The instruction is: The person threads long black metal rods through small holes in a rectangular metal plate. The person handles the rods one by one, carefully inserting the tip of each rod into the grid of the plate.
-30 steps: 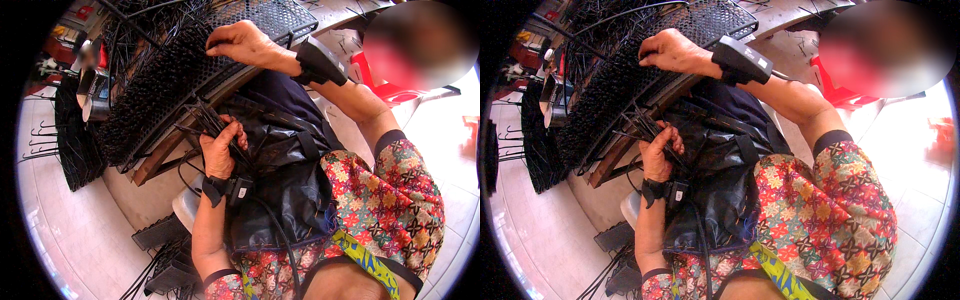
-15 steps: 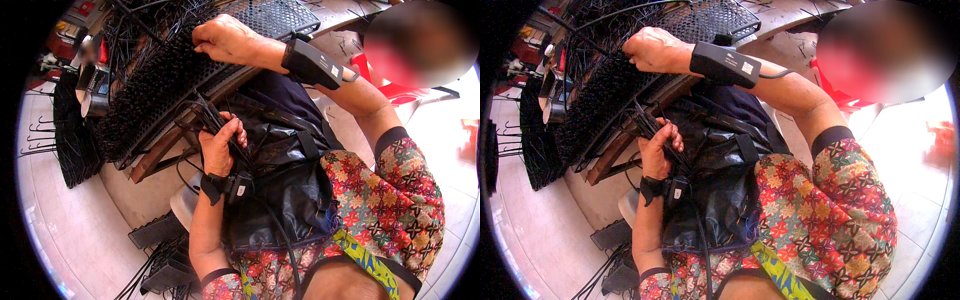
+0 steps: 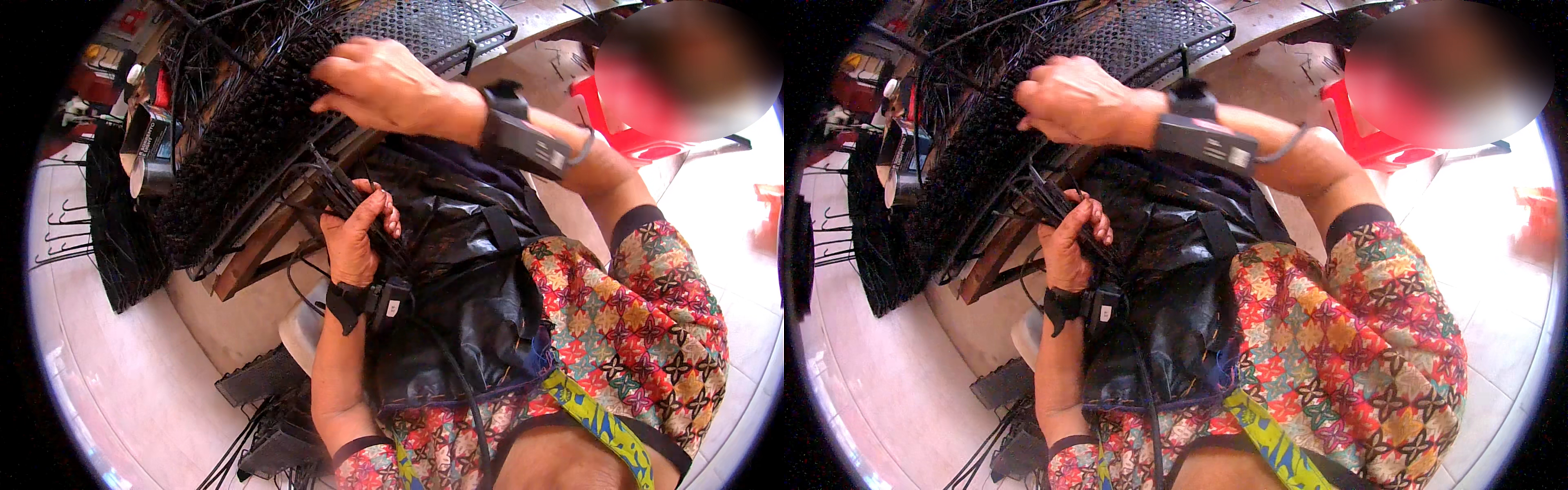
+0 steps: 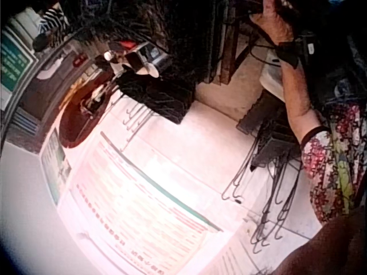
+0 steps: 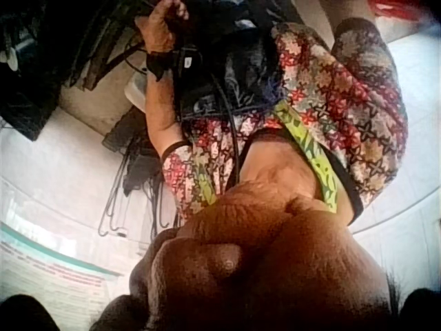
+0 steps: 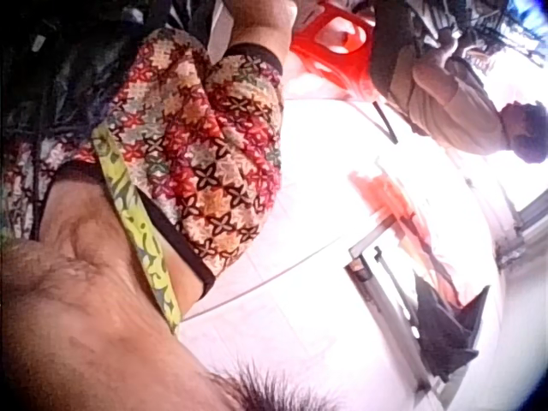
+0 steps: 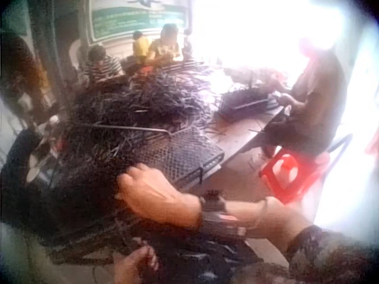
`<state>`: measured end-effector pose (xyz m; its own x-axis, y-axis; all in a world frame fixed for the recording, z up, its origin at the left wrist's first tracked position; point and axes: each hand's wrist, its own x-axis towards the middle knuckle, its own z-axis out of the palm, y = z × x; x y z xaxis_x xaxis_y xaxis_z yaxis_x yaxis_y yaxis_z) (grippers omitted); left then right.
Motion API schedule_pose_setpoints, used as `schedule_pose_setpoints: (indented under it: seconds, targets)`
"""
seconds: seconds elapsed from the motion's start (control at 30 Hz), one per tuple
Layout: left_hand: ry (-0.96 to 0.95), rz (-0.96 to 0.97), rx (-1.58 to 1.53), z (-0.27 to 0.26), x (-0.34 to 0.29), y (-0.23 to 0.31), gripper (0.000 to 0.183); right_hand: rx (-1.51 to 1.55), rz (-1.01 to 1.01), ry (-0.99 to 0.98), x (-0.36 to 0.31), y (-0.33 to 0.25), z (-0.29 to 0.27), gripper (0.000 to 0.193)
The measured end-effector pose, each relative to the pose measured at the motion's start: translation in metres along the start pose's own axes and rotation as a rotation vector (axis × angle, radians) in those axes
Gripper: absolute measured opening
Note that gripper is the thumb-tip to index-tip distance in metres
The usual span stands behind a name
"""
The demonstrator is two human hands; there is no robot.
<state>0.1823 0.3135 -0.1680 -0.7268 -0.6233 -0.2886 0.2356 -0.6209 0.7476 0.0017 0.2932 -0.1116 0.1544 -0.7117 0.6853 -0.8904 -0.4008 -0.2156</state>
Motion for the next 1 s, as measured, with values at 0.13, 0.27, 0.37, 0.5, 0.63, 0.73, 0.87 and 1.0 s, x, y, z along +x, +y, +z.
schedule_pose_setpoints:
  seconds: [0.13, 0.27, 0.37, 0.5, 0.63, 0.73, 0.87, 1.0]
  targets:
    - [-0.008, 0.029, 0.04, 0.003, 0.001, 0.001, 0.015, 0.512, 0.462, -0.288, -0.042, -0.025, -0.003, 0.024]
    - [-0.033, 0.054, 0.171, 0.007, -0.002, 0.002, 0.019, 1.068, 0.757, -0.42, -0.057, -0.045, 0.003, 0.024]
    - [-0.109, 0.057, 0.217, 0.006, -0.001, 0.002, 0.019, 1.423, 0.995, -0.374, -0.055, -0.056, -0.002, 0.02]
    - [-0.119, 0.055, 0.134, 0.011, -0.003, 0.0, 0.018, 1.392, 1.066, -0.275, -0.061, -0.057, -0.004, 0.014]
    - [-0.108, 0.061, 0.136, 0.009, 0.0, -0.004, 0.019, 1.416, 1.085, -0.131, -0.068, -0.053, -0.003, 0.01]
    - [-0.02, 0.021, 0.127, 0.01, -0.002, -0.004, 0.018, 1.429, 1.097, -0.067, -0.067, -0.051, -0.005, 0.007]
    - [-0.006, 0.031, 0.163, 0.008, -0.002, -0.004, 0.015, 1.193, 1.032, -0.049, -0.069, -0.044, 0.0, 0.006]
    - [0.058, 0.056, 0.154, 0.01, -0.002, -0.003, 0.013, 1.217, 1.023, -0.1, -0.071, -0.04, 0.003, 0.006]
